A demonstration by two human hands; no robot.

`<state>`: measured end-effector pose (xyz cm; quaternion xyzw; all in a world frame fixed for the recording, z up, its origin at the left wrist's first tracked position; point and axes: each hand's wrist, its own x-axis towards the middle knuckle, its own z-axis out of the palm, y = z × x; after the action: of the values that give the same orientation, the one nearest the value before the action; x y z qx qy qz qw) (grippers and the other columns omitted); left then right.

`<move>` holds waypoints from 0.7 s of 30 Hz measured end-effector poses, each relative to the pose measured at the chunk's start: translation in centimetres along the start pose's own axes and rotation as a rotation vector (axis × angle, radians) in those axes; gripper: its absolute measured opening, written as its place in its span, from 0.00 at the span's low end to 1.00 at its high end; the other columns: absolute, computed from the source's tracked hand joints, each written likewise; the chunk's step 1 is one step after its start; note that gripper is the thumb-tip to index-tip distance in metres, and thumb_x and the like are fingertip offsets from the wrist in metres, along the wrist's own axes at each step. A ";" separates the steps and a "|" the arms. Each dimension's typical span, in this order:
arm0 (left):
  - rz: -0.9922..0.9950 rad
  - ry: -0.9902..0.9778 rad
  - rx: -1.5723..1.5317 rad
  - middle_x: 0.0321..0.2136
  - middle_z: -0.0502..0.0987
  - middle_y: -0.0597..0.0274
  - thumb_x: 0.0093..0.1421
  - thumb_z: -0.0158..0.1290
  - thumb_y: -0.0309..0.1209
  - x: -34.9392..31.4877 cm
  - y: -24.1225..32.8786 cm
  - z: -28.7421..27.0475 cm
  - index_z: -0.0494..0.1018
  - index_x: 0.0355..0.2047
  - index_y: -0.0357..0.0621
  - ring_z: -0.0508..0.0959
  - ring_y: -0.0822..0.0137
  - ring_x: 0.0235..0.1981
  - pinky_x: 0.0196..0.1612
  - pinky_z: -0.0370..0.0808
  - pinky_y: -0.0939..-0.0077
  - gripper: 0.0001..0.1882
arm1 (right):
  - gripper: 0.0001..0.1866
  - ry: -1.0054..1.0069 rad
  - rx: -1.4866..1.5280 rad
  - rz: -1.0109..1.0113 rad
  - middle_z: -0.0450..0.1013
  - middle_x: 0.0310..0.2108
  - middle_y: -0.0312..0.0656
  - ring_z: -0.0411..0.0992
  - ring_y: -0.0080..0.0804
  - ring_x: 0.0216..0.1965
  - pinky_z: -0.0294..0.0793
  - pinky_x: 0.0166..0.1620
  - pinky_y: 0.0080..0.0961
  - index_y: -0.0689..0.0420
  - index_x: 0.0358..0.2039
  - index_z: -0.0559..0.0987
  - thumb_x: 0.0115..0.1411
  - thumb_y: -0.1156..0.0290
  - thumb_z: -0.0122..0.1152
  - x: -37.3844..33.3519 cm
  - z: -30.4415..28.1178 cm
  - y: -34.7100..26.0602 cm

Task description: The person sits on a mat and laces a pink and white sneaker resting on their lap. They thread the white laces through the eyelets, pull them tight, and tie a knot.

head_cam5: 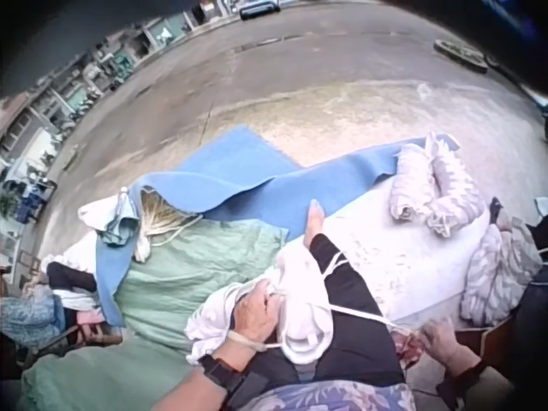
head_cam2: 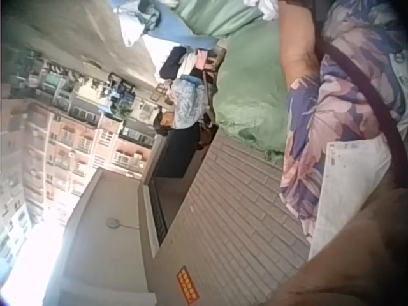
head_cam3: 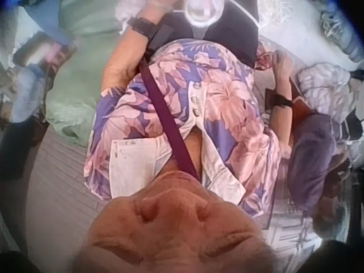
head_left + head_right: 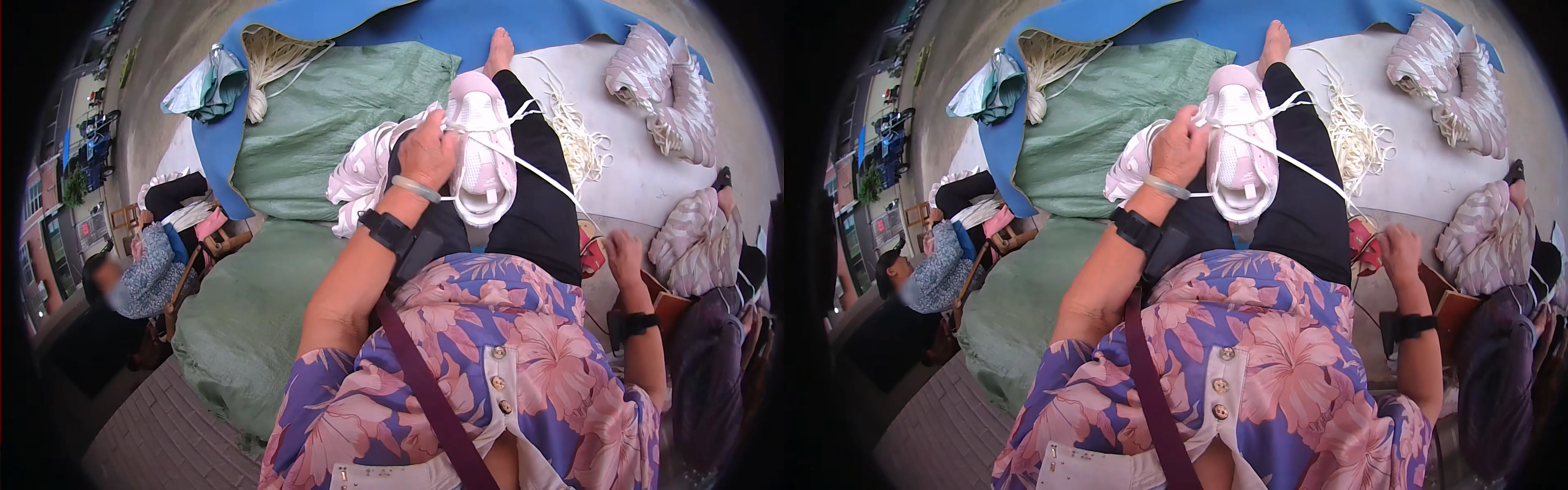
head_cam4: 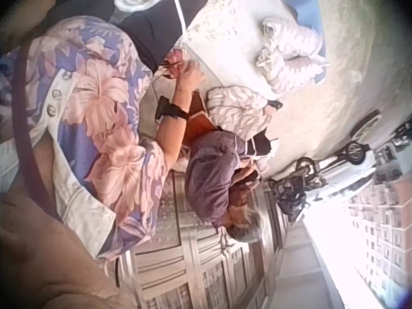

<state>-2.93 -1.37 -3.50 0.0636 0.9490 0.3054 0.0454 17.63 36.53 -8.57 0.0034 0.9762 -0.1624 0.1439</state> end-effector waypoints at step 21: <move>0.234 -0.527 0.131 0.22 0.73 0.52 0.43 0.53 0.32 5.1 -0.3 -1.6 0.69 0.25 0.42 0.73 0.53 0.26 0.30 0.69 0.68 0.10 | 0.17 0.155 0.320 -0.440 0.69 0.32 0.41 0.68 0.39 0.38 0.60 0.50 0.40 0.56 0.40 0.70 0.48 0.73 0.57 14.6 -1.4 -17.0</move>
<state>-8.17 -1.72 -2.62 0.2527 0.9083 0.2198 0.2504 2.34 20.29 -6.01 -0.1736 0.9234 -0.3413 0.0278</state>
